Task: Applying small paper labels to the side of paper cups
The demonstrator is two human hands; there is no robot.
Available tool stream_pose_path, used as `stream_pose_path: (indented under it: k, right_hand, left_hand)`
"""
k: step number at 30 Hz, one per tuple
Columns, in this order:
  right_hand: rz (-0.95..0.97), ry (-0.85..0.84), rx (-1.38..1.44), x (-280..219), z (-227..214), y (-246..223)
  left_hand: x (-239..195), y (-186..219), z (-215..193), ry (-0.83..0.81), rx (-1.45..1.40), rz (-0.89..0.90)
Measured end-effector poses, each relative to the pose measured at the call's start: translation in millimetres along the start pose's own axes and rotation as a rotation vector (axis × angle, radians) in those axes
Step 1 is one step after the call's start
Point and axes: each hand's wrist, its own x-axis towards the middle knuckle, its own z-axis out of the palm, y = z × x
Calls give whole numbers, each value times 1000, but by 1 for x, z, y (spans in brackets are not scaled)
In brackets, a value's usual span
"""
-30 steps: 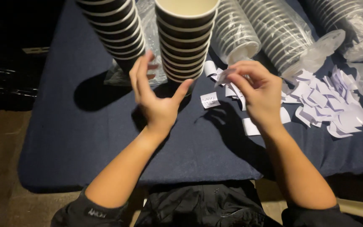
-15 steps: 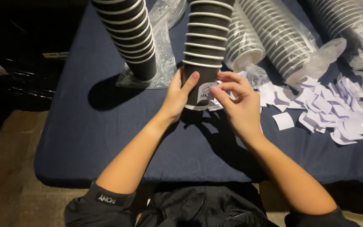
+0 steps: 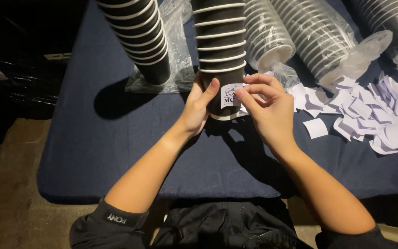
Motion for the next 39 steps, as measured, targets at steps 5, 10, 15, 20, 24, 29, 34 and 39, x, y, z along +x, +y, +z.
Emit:
stream_pose_path:
  k: [5, 10, 15, 20, 24, 29, 34, 39]
  right_hand:
    - [-25, 4, -9, 0, 1, -2]
    - [-46, 12, -17, 0, 1, -1]
    - [-61, 34, -22, -1, 3, -2]
    - [-158, 85, -59, 2, 6, 4]
    - [-239, 108, -92, 4, 9, 12]
    - [-269, 2, 84, 7, 13, 20]
    - [-282, -1, -9, 2, 13, 12]
    - [-199, 6, -65, -7, 21, -2]
  left_hand:
    - [2, -5, -7, -24, 27, 9]
    - [5, -14, -13, -28, 30, 32]
    - [0, -8, -6, -16, 30, 27]
    - [-6, -1, 9, 10, -4, 29]
    - [-11, -1, 15, -32, -118, -33]
    - [-19, -13, 24, -60, -234, -71]
    - [-26, -10, 38, -33, -187, -41]
    - [-28, 2, 37, 7, -46, -24]
